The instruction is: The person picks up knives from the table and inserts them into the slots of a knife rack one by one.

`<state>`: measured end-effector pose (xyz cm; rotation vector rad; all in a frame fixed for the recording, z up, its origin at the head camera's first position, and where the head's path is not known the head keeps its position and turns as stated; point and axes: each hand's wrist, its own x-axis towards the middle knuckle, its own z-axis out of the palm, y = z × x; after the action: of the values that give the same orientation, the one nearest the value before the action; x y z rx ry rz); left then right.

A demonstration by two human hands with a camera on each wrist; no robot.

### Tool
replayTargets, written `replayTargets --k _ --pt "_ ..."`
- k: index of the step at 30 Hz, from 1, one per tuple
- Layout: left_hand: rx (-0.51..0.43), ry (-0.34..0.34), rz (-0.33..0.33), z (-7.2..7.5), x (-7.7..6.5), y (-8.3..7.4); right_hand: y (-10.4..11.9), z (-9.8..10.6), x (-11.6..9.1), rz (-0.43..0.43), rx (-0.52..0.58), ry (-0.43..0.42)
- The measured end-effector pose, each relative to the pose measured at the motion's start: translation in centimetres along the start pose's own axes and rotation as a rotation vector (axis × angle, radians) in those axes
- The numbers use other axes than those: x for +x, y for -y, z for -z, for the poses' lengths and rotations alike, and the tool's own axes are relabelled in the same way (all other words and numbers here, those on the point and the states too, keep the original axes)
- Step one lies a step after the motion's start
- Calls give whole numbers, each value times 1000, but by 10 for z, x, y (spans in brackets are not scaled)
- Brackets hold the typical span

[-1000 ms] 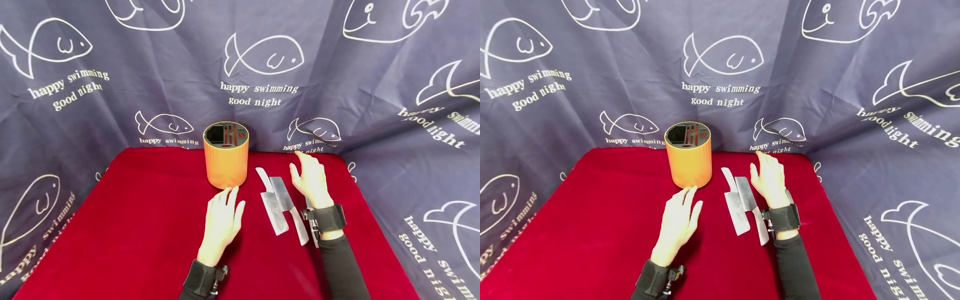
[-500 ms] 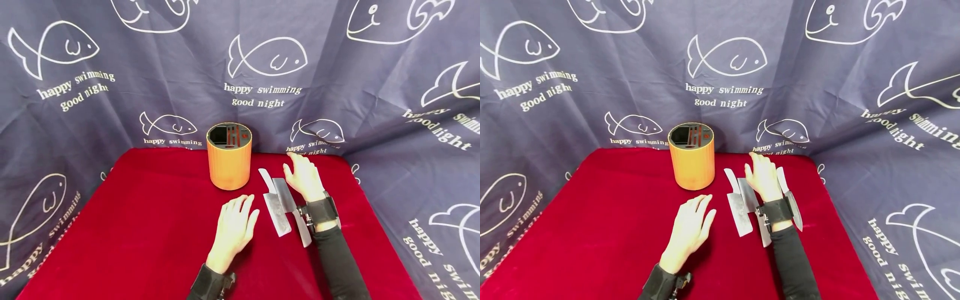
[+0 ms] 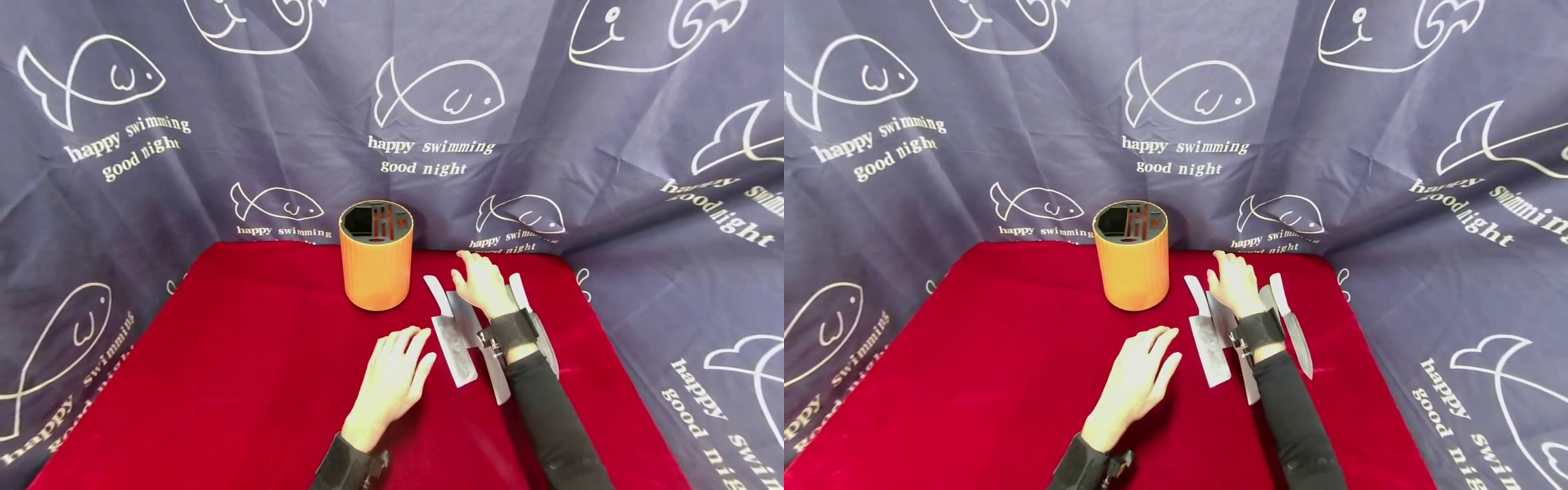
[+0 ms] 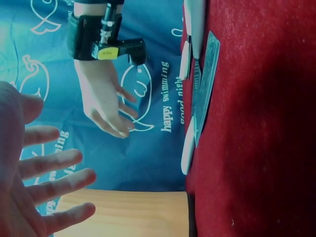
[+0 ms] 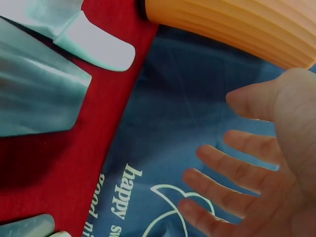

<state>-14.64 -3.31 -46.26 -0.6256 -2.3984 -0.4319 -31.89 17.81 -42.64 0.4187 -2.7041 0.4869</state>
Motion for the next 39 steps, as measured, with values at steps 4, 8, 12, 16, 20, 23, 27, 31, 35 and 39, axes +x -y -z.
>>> replayTargets --k 4,8,12,16,20,23,27,31,35,39 --pt "-3 3 -8 -1 -1 -1 2 -6 3 11 -3 22" --pt "0 17 -7 -1 -1 -2 2 -13 6 10 -4 43" --pt "-8 48 1 0 -1 -3 0 -21 8 -6 -23 68" --pt "-11 45 -8 1 -2 -5 0 -26 10 -16 -30 89" --pt "-12 31 -27 1 -3 -8 3 -28 11 -11 -20 105" --pt "-15 42 -39 0 -4 -10 4 -30 12 -13 -25 121" --pt "-10 84 -40 -1 -5 -13 5 -33 14 -16 -24 129" --pt "-2 129 -32 -1 -6 -15 5 -38 17 -23 -23 150" --pt "-5 141 -31 -1 -7 -16 4 -45 18 -29 -37 192" --pt "-18 126 -55 -1 -8 -19 6 -49 17 -39 -26 215"
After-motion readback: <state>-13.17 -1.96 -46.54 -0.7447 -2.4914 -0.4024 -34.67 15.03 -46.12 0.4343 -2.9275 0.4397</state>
